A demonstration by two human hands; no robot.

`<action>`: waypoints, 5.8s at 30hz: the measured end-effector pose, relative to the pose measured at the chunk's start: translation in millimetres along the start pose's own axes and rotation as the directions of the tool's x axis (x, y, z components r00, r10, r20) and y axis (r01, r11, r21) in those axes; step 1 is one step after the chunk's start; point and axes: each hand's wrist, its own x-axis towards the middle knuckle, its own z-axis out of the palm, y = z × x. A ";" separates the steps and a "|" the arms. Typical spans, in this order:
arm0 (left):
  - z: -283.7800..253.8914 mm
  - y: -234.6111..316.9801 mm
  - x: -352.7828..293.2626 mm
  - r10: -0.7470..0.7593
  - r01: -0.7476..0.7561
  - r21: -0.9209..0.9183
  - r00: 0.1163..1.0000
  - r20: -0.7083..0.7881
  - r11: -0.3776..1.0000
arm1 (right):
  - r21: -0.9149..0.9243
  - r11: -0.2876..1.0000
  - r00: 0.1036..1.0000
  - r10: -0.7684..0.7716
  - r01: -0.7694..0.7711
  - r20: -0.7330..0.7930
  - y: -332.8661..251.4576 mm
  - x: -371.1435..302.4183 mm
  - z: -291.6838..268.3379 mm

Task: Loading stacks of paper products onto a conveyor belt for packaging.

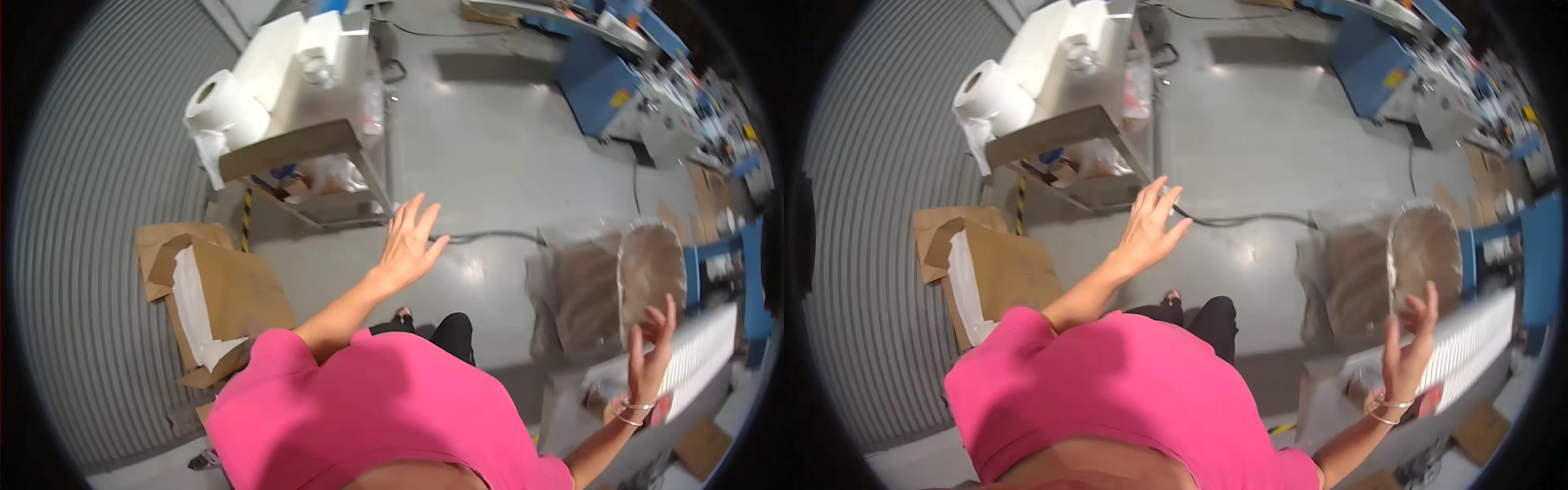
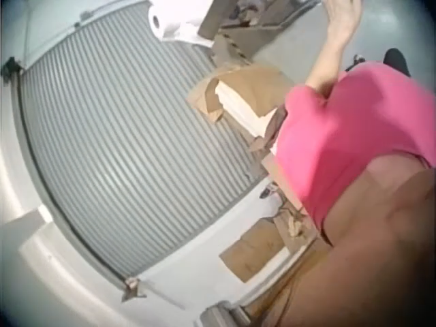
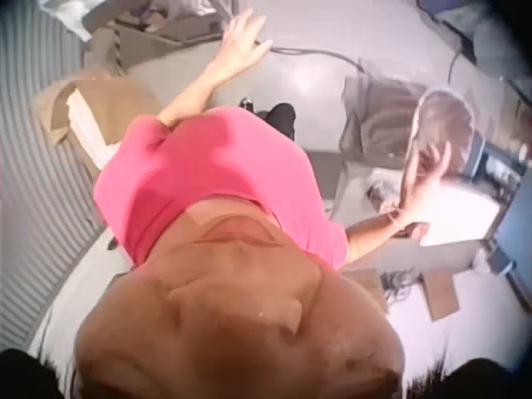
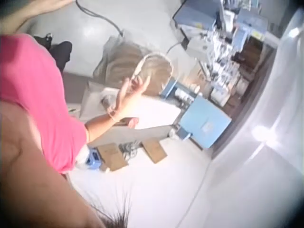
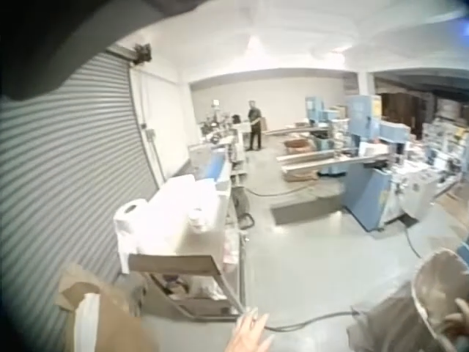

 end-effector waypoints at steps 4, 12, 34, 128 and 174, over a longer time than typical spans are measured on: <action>-18.7 -68.2 40.3 -0.148 0.145 -0.043 0.986 -0.075 0.988 | 0.038 0.998 0.862 -0.055 0.041 0.503 -32.4 104.4 78.7; -17.3 -131.1 184.6 -0.370 0.339 -0.152 0.874 -0.315 0.929 | 0.003 0.999 0.700 -0.036 0.048 0.714 -12.0 372.2 227.9; -55.7 -421.0 358.9 -0.847 0.418 -0.836 -0.236 -0.477 0.355 | 0.601 0.798 0.301 -0.561 -0.053 0.771 -410.7 777.6 811.9; 3.7 -536.8 643.1 -0.430 0.980 0.128 0.051 -0.901 -0.151 | 0.446 0.733 -0.526 -0.142 0.513 0.838 -543.0 823.1 888.7; -8.0 -512.3 595.0 -0.288 0.948 -0.143 -0.227 -0.930 -0.284 | 0.624 0.775 -0.170 -0.631 -0.098 0.757 -490.5 882.6 1055.2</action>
